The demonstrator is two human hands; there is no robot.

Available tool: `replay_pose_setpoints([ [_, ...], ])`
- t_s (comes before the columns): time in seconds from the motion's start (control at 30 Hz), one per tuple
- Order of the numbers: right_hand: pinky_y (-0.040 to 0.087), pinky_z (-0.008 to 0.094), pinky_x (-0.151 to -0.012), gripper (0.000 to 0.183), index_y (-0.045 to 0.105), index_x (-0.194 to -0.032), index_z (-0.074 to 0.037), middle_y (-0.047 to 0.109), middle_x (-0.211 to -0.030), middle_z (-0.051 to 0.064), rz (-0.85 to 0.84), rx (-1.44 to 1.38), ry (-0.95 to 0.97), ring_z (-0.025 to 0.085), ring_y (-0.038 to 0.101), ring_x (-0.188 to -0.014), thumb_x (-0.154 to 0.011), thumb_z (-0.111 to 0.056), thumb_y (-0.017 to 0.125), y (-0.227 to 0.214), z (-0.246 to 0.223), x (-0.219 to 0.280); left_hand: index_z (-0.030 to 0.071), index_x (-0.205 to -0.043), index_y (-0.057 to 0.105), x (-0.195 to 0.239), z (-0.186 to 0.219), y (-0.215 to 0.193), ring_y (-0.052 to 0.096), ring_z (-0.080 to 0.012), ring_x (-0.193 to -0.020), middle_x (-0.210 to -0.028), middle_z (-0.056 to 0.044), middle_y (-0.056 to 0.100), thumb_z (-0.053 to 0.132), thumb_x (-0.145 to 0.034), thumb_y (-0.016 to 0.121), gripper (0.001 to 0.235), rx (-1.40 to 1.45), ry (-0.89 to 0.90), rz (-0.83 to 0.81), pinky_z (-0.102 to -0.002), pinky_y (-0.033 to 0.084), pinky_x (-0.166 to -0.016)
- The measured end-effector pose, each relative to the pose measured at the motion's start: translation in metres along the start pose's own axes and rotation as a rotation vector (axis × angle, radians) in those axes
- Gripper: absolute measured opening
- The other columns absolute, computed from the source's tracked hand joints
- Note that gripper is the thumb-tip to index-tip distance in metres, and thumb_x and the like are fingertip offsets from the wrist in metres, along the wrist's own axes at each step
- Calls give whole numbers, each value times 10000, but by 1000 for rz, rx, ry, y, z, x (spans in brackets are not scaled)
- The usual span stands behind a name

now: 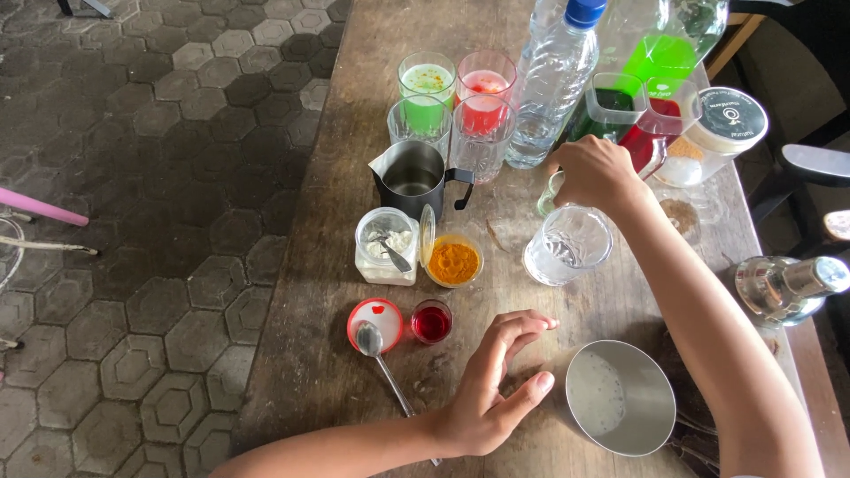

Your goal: Preparing a drink by shaking ingredients in a cocktail shaker, pouring into a glass, adding syrup and powder, and stirring with a spoon.

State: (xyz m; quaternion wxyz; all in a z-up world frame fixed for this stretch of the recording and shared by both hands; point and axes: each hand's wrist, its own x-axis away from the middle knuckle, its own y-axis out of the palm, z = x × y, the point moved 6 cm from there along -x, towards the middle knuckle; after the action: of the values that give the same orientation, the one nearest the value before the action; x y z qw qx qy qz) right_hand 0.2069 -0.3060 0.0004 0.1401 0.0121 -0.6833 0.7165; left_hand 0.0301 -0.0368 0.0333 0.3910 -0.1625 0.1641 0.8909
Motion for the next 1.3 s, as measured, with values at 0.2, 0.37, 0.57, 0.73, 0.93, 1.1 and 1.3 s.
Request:
replay_pose_setpoints([
  [0.2,586,367,-631,658,716,-1270,-260,763,-1167,10,32,44,14,259,733,-1026,-659,-263,960,-2,1,0,45,-1360,417,-1,2,1,484,-278,-1362,-1390,-176,456,165,-1051,515,346,-3,2,-11,-404,427,-1188],
  [0.37,581,421,-703,544,720,-1236,-168,688,-1151,114,272,-175,-139,270,689,-940,-765,-393,874,-24,-14,9,56,-1357,424,0,-3,0,490,-273,-1361,-1391,-173,462,160,-1042,525,347,9,-8,9,-416,424,-1185],
  [0.57,606,420,-780,390,653,-1367,-73,776,-1040,143,492,-478,-472,230,735,-710,-981,-106,696,-35,-47,4,53,-1351,426,1,-4,0,488,-271,-1360,-1387,-170,462,159,-1040,526,344,21,-15,11,-414,420,-1185],
  [0.73,613,399,-786,223,704,-1156,-9,778,-948,145,482,-537,-544,250,772,-903,-961,75,634,-21,-52,-13,54,-1353,428,0,-3,-1,487,-267,-1356,-1386,-164,464,179,-1044,517,346,15,-21,5,-411,421,-1184],
  [0.93,554,343,-617,96,682,-957,5,742,-765,107,559,-546,-516,208,725,-670,-965,92,641,-26,-55,-7,54,-1350,433,1,-4,-1,487,-268,-1358,-1383,-164,463,165,-1038,521,343,11,-27,10,-414,422,-1184],
  [1.1,556,400,-548,74,778,-984,-79,777,-793,91,453,-397,-348,248,744,-659,-951,-44,722,-28,-54,5,44,-1356,425,1,-5,0,495,-278,-1353,-1379,-171,461,183,-1046,521,353,1,-15,7,-425,435,-1185],
  [1.3,552,381,-575,64,796,-964,-123,775,-839,62,402,-348,-388,205,715,-709,-956,-111,733,-31,-53,30,59,-1361,422,2,-6,1,487,-273,-1369,-1389,-165,454,165,-1041,528,353,34,-32,8,-427,418,-1197],
])
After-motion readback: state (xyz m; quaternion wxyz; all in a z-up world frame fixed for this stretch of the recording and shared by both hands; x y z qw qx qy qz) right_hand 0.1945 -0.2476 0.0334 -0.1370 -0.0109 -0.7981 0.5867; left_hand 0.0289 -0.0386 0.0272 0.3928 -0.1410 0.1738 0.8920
